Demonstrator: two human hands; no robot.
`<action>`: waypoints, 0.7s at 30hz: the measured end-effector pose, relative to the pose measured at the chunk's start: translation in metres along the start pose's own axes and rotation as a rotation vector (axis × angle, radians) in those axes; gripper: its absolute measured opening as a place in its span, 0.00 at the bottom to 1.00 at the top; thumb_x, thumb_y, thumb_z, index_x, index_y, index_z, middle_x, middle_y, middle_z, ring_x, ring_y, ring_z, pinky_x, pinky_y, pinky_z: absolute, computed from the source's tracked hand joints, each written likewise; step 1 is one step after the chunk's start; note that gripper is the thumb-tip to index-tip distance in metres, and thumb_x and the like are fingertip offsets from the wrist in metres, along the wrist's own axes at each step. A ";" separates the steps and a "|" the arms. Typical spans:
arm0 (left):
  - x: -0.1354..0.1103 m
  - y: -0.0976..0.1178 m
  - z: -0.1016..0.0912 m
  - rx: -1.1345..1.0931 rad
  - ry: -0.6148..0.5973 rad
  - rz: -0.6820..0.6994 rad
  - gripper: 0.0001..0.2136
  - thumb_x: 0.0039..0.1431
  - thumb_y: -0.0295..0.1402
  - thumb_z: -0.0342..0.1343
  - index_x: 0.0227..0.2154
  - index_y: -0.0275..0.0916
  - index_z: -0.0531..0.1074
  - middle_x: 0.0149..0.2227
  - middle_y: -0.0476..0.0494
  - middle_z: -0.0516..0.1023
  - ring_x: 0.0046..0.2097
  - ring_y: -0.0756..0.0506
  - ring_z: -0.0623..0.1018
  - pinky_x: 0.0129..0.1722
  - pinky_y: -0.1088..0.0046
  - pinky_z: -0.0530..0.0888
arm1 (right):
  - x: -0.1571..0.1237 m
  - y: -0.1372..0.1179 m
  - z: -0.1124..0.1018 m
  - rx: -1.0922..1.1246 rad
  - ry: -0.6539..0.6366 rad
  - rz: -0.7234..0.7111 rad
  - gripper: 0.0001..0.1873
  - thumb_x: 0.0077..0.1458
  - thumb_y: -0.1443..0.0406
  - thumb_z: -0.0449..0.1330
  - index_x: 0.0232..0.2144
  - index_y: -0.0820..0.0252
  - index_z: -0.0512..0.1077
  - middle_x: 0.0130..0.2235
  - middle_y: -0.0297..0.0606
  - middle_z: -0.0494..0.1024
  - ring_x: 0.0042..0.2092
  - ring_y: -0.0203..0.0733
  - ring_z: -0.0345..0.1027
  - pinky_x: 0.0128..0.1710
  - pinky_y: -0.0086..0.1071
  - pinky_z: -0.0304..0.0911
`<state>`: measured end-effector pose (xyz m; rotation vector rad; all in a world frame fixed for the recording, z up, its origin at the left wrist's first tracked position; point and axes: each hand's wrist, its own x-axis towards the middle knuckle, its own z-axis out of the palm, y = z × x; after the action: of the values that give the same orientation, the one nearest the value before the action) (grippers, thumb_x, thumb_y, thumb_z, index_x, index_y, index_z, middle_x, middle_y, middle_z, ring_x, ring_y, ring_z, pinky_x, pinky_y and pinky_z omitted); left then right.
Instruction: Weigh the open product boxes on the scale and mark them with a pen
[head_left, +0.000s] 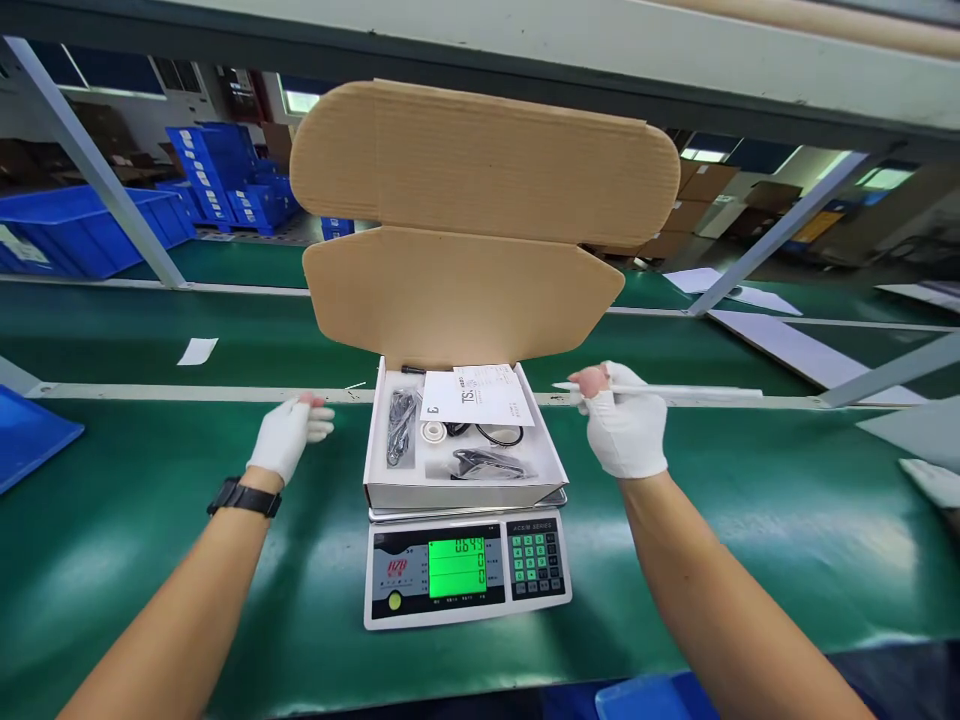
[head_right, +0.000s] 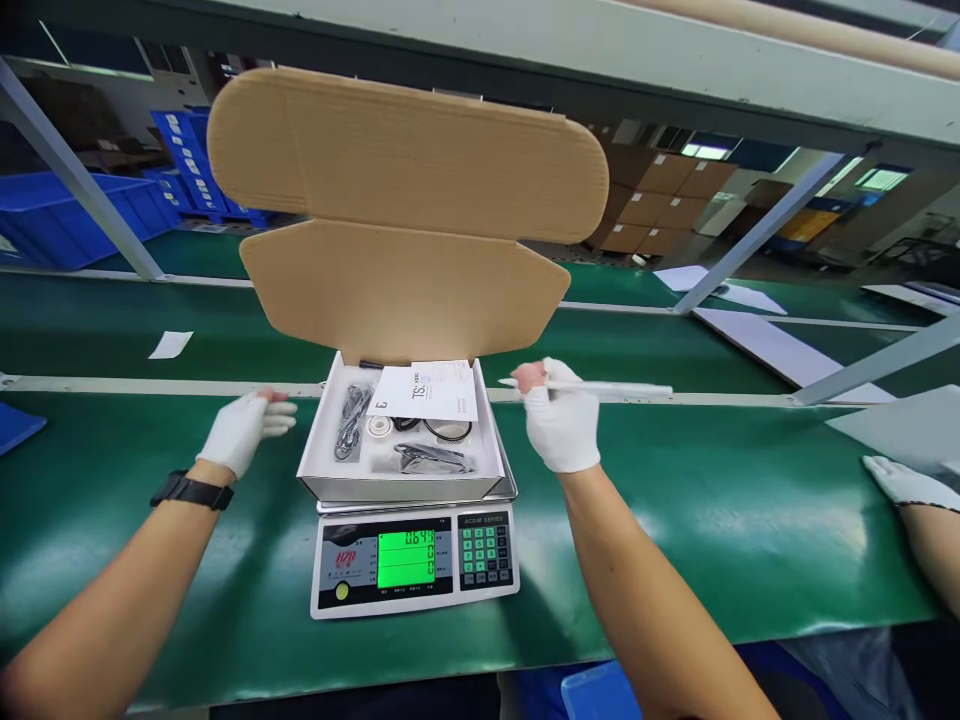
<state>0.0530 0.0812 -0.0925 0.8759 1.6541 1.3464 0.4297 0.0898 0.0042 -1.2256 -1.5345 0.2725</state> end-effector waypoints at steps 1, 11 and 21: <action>0.004 0.015 0.008 -0.036 -0.030 0.047 0.20 0.57 0.47 0.49 0.38 0.32 0.69 0.34 0.35 0.78 0.29 0.46 0.78 0.28 0.71 0.75 | 0.005 -0.012 0.004 -0.019 -0.045 -0.063 0.19 0.56 0.53 0.53 0.25 0.62 0.69 0.22 0.32 0.68 0.25 0.34 0.60 0.26 0.28 0.56; 0.010 0.085 0.061 -0.405 -0.179 0.178 0.30 0.50 0.55 0.54 0.50 0.38 0.64 0.46 0.36 0.74 0.40 0.43 0.78 0.44 0.64 0.73 | 0.042 -0.082 0.066 -0.090 -0.375 -0.367 0.11 0.56 0.60 0.55 0.27 0.59 0.72 0.25 0.30 0.73 0.27 0.34 0.65 0.29 0.28 0.57; 0.002 0.084 0.082 -0.386 -0.067 0.139 0.27 0.49 0.57 0.53 0.34 0.34 0.73 0.33 0.35 0.79 0.36 0.42 0.78 0.34 0.70 0.74 | 0.039 -0.076 0.150 -0.402 -0.551 -0.712 0.07 0.53 0.65 0.56 0.24 0.59 0.66 0.28 0.35 0.74 0.30 0.38 0.66 0.32 0.29 0.57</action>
<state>0.1277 0.1329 -0.0188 0.8041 1.2418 1.6436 0.2693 0.1506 0.0254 -0.8431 -2.4881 -0.2014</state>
